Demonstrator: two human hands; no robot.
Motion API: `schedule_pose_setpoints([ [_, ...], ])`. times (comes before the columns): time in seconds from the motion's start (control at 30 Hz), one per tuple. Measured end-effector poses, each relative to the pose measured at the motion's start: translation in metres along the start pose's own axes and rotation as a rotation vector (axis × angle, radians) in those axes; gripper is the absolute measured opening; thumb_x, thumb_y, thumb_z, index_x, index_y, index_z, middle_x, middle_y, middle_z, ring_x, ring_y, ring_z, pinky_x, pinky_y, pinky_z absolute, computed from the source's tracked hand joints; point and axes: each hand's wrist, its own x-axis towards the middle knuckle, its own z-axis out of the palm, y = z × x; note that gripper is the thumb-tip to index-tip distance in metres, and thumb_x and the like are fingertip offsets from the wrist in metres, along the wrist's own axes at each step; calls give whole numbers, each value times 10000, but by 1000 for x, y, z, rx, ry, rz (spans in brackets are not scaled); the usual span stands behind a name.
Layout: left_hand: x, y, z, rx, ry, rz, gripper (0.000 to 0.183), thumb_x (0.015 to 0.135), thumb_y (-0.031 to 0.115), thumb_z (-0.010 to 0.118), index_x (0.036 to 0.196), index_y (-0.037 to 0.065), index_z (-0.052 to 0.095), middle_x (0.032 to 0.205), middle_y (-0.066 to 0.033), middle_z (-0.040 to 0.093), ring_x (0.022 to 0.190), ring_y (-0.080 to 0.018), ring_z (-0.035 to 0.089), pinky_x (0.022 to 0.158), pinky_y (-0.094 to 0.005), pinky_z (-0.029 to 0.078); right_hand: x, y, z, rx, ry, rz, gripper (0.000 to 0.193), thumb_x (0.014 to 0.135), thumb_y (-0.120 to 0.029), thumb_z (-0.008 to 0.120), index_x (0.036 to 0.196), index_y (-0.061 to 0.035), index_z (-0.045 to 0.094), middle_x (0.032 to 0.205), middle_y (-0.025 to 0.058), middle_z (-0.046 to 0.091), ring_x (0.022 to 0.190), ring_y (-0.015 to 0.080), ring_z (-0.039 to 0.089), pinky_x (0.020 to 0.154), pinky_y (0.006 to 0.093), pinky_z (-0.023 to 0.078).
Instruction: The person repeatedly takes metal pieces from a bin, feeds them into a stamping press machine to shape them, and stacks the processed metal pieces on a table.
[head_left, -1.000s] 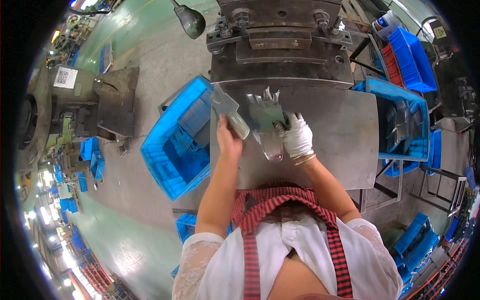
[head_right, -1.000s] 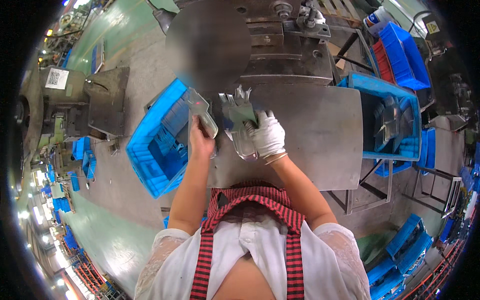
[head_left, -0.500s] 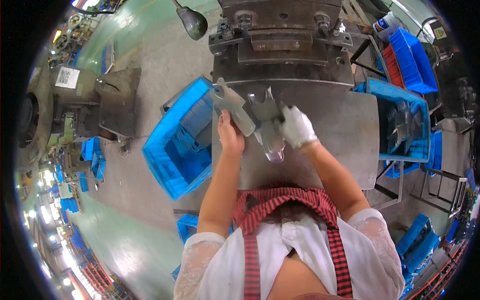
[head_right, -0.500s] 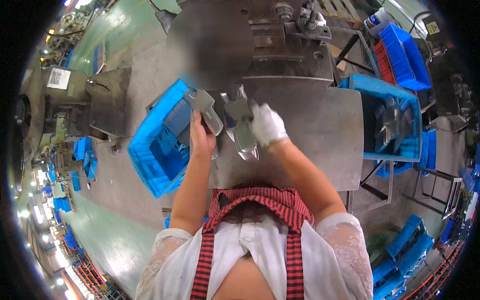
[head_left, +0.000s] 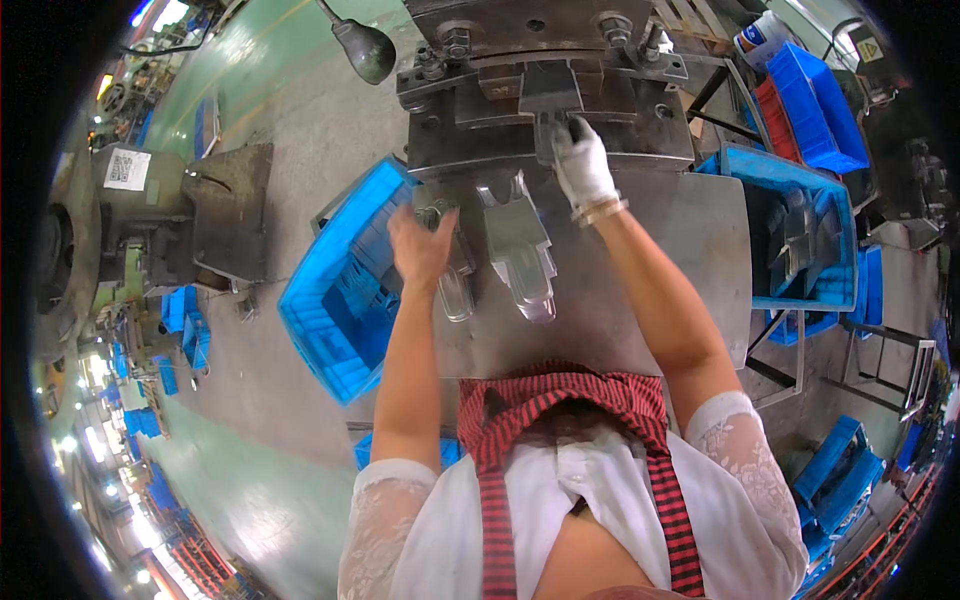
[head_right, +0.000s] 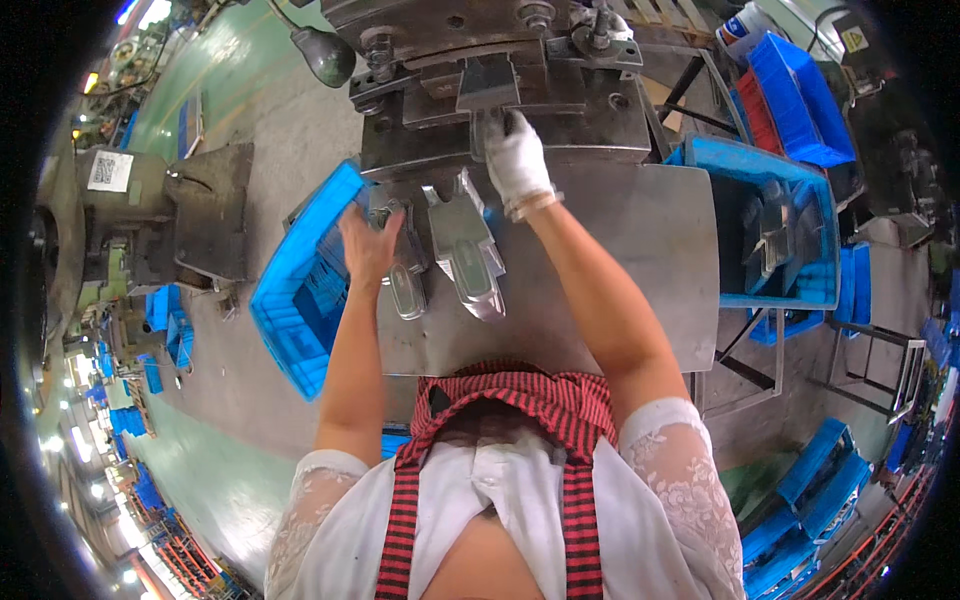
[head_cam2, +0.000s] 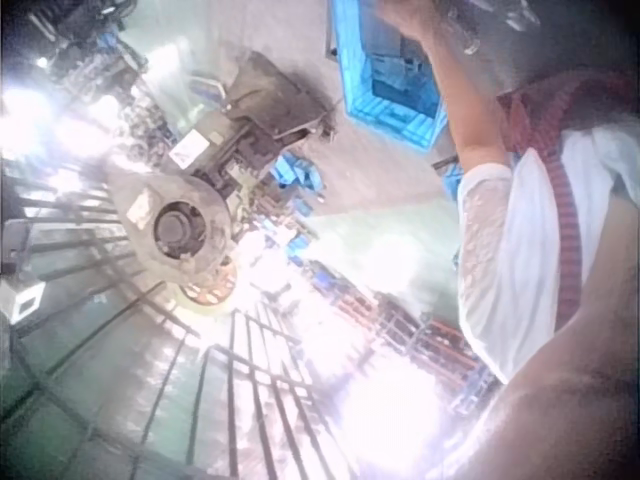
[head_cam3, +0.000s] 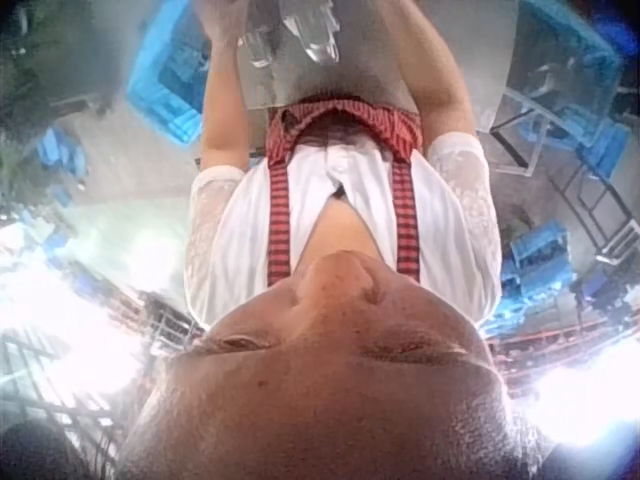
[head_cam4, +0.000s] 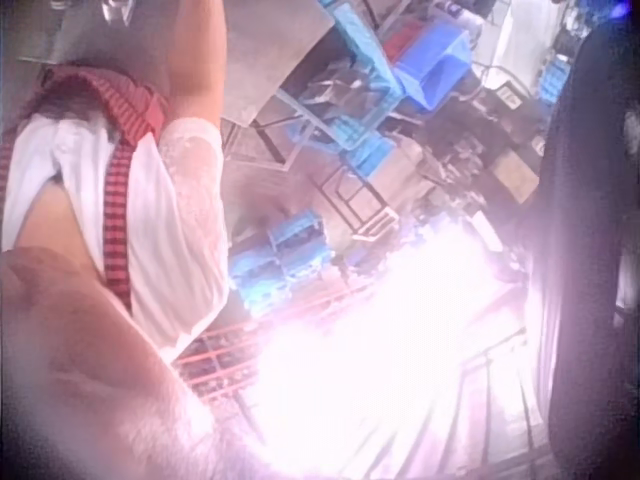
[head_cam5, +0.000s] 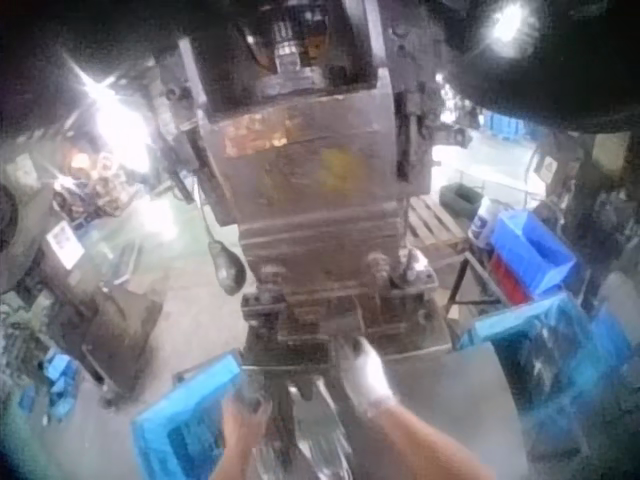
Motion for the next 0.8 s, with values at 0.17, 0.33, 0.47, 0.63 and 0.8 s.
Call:
schedule_pose_setpoints([
  [0.17,-42,-52,-10,-212,-503,-557,490,721,387,643,868,-65,525,770,-163,594,690,-247,592,653,-314,454,31,0,13,111,-78,92,177,868,-203,481,899,-37,535,618,-9,483,476,76,402,409,231,346],
  [0.33,-37,-65,-19,-315,-487,-419,405,761,355,617,739,-43,548,550,-99,563,454,-145,547,490,-256,426,31,-6,8,90,-72,51,193,869,-213,478,909,-35,542,622,-3,486,468,82,407,410,238,355],
  [0.47,-31,-82,-40,-522,-371,-523,319,820,313,558,812,-5,560,621,-56,578,506,-125,551,499,-247,442,23,-25,13,85,-94,104,241,854,-227,488,915,0,545,689,82,549,548,166,492,493,284,409],
  [0.63,-9,-10,-75,-1329,-322,-727,244,851,227,529,980,20,526,835,-23,572,685,-81,535,564,-202,435,34,-9,-2,-99,-85,6,277,828,-243,508,942,7,544,801,223,596,748,394,558,654,370,458],
  [0.8,11,53,-69,-1389,-523,-550,241,805,219,600,944,29,547,774,19,550,627,-62,506,518,-191,405,10,-6,-13,-215,-45,-158,204,815,-152,503,952,-4,536,814,227,592,775,396,556,625,367,466],
])
